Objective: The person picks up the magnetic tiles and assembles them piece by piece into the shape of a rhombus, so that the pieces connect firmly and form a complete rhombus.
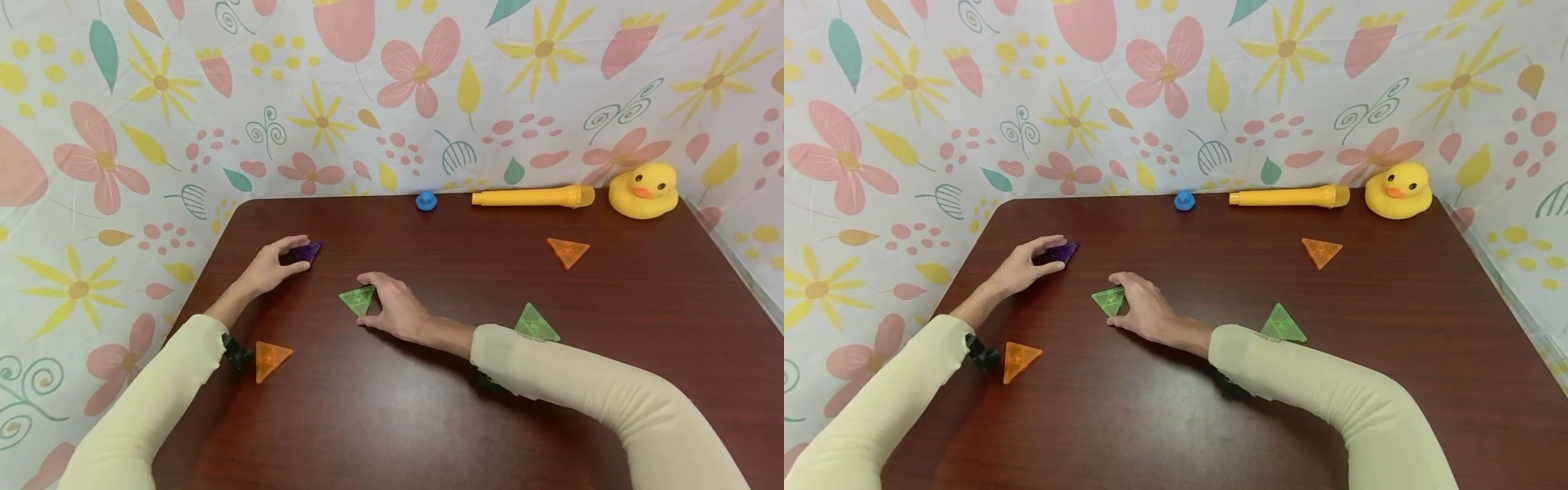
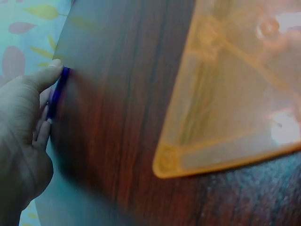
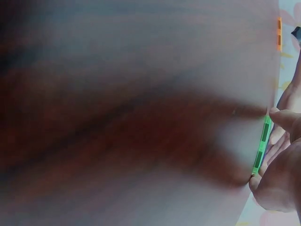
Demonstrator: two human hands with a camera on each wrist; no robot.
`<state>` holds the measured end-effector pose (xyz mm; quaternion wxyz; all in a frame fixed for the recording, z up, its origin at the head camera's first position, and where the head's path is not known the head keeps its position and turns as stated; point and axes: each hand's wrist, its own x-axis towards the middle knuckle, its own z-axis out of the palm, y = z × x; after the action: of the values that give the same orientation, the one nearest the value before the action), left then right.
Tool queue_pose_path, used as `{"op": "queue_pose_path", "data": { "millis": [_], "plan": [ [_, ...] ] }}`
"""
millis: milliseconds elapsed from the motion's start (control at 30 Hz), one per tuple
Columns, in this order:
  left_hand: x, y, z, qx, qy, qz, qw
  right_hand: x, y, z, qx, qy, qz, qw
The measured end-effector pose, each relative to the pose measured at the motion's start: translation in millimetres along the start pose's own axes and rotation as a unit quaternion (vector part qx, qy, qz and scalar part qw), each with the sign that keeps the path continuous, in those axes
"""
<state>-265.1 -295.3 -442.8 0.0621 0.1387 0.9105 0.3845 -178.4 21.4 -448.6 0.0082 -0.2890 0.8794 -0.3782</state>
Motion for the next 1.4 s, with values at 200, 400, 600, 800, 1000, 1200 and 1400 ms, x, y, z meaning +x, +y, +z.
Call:
{"op": "queue_pose_path", "data": {
  "millis": [200, 400, 600, 800, 1000, 1200, 1400],
  "plan": [
    [-2.4, -1.8, 1.5, -0.017, 0.005, -0.004, 0.9998, -1.7, 1, -3, 0.004, 0.005, 0.002, 1.0],
    [-1.5, -2.7, 3.1, -0.023, 0.011, 0.002, 0.9997, -1.6, 3, -5, 0.007, -0.003, 0.008, 0.9999],
    [-2.8, 2.2, 0.5, -0.031, 0.001, 0.009, 0.9995, -0.9, 4, -6, 0.005, -0.003, 0.002, 1.0],
    [-5.5, 4.0, 0.6, -0.03, -0.019, -0.011, 0.9993, -2.2, 4, -5, 0.004, -0.007, 0.0, 1.0],
    [-5.9, 5.4, 0.3, -0.02, -0.02, -0.034, 0.999, -3.4, 6, -6, 0.003, -0.016, -0.009, 0.9998],
    [-6.4, 5.6, -1.9, -0.032, -0.028, -0.044, 0.9981, -3.3, 6, -8, 0.003, -0.023, -0.009, 0.9997],
    [-8.8, 7.4, -5.3, -0.046, -0.035, -0.037, 0.9977, -3.8, 6, -10, 0.004, -0.031, -0.011, 0.9995]
  ]
}}
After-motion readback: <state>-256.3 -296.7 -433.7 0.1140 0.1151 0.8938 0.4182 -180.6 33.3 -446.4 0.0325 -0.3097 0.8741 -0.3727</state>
